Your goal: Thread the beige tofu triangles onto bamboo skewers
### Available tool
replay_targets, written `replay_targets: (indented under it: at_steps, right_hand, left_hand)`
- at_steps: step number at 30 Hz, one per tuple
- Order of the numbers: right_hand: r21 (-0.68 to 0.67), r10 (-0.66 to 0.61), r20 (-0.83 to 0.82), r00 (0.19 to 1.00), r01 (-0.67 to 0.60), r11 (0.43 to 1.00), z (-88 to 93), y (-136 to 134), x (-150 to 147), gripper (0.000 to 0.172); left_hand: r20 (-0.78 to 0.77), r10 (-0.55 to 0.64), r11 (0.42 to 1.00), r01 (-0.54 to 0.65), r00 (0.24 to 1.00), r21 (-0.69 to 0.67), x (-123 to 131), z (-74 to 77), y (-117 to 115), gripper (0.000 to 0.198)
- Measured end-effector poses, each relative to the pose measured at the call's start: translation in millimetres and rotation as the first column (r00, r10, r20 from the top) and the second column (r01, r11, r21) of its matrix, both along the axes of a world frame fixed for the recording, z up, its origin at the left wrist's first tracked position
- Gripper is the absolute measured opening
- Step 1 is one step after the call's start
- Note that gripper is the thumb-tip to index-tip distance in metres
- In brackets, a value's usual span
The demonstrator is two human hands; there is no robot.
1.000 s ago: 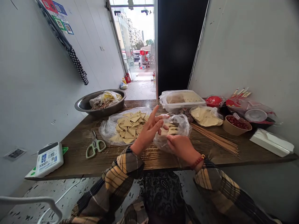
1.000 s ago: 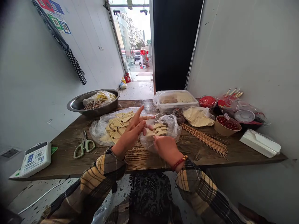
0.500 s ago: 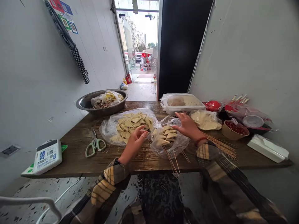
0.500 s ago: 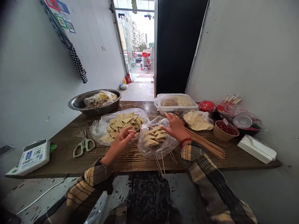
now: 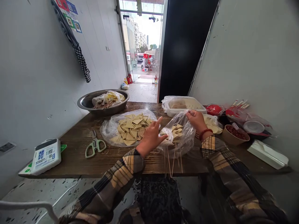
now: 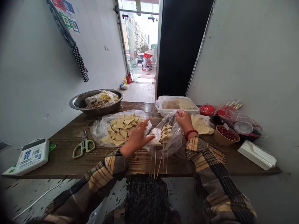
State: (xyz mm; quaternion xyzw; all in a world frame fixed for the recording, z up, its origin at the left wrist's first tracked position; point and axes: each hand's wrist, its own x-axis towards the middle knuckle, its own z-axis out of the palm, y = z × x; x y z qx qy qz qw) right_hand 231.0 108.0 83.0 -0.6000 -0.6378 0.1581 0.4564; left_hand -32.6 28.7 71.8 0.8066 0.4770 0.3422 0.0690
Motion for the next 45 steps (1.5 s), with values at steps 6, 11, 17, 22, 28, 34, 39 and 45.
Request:
replay_targets:
  at_steps: [6, 11, 17, 22, 28, 34, 39, 45]
  right_hand:
    - [-0.024, 0.018, -0.258, 0.966, -0.025, 0.999, -4.1, -5.3, 13.9, 0.044]
    - [-0.055, 0.017, -0.442, 0.897, -0.046, 0.997, 6.0, -7.7, 22.0, 0.049]
    - [-0.064, 0.0, -0.569, 0.822, -0.045, 0.997, 9.8, -11.6, 32.1, 0.047]
    - [-0.039, 0.008, -0.581, 0.814, -0.038, 0.999, 2.7, -8.1, 35.4, 0.045]
    - [-0.069, 0.06, -0.422, 0.905, -0.098, 0.993, -3.9, -14.0, 32.6, 0.05]
    - [-0.074, 0.095, -0.337, 0.937, -0.127, 0.989, 12.6, -24.4, 31.7, 0.053]
    - [-0.181, 0.133, -0.279, 0.951, -0.188, 0.965, 21.1, -16.8, 23.8, 0.059]
    - [0.101, 0.152, -0.368, 0.917, -0.123, 0.987, 27.0, 2.8, 9.8, 0.059]
  left_hand:
    - [-0.426, -0.177, 0.984, 0.171, 0.887, -0.051, 27.8, 9.4, 12.2, 0.075]
    - [-0.412, -0.344, 0.937, 0.276, 0.844, -0.216, 41.8, 8.0, 30.6, 0.021]
    - [0.272, -0.087, 0.968, 0.146, 0.958, -0.205, 28.9, 26.3, 65.5, 0.016]
    - [0.782, -0.003, 0.92, 0.309, 0.624, -0.242, 24.0, 45.6, 84.1, 0.012]
    - [0.871, 0.147, 0.856, 0.381, 0.47, -0.35, 23.2, 41.6, 83.2, 0.015]
    - [0.91, 0.088, 0.837, 0.465, 0.404, -0.287, 20.4, 50.3, 77.3, 0.016]
    - [0.905, 0.114, 0.838, 0.449, 0.41, -0.31, 16.8, 51.1, 81.4, 0.021]
    - [0.922, 0.072, 0.845, 0.467, 0.381, -0.259, 8.6, 40.9, 75.3, 0.031]
